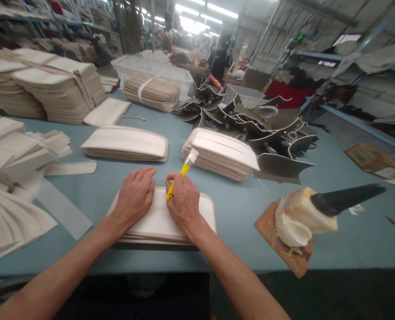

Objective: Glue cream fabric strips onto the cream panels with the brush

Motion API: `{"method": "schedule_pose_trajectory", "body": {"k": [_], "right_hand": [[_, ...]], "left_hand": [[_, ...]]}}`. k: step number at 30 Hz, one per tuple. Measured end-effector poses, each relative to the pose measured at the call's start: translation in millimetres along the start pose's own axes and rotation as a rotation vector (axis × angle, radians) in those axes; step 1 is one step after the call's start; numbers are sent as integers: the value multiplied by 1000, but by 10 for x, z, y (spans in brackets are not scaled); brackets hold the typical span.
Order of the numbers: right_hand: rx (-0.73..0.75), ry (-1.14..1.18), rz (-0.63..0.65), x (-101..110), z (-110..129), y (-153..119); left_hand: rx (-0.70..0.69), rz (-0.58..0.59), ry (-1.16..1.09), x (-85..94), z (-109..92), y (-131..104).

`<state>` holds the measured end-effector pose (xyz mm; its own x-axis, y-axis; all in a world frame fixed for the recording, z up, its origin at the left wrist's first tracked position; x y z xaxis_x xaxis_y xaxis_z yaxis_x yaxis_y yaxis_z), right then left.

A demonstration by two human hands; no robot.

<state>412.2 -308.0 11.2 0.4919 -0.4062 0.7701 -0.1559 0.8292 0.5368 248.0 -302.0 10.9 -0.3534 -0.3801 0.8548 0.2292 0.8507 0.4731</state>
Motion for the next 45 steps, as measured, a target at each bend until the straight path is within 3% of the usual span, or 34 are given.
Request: {"method": "schedule_pose_trajectory", "body": {"k": [7,15,29,35,40,45], "right_hand": [[-24,-56,35,-220,-43,-118],[63,-98,102,-203,-184,-176],[27,-95,95,63,-681,-289],[10,-68,94,79,-766,-323],[100,-51,92,165,-812,-272],[110,-54,51,330,-968,-272]], "left_hand": [[4,72,31,-278,-145,92],[7,107,94,-347,-137,8],[-25,171,171,-166,322,-22],[32,175,204,-115,506,-67],[15,154,212,-115,530,-33],[0,106,215,21,461,5]]}}
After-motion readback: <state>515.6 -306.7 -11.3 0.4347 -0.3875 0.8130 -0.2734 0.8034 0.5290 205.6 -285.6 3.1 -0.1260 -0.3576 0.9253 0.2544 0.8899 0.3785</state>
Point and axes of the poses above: each hand's wrist, its own y-axis towards the middle knuckle, its own x-axis out of the back of the hand, z = x × y, the point moved 1 cm from there along y, towards the middle knuckle, and after that the axes turned 1 degree about -z, right-handed, at the moved point
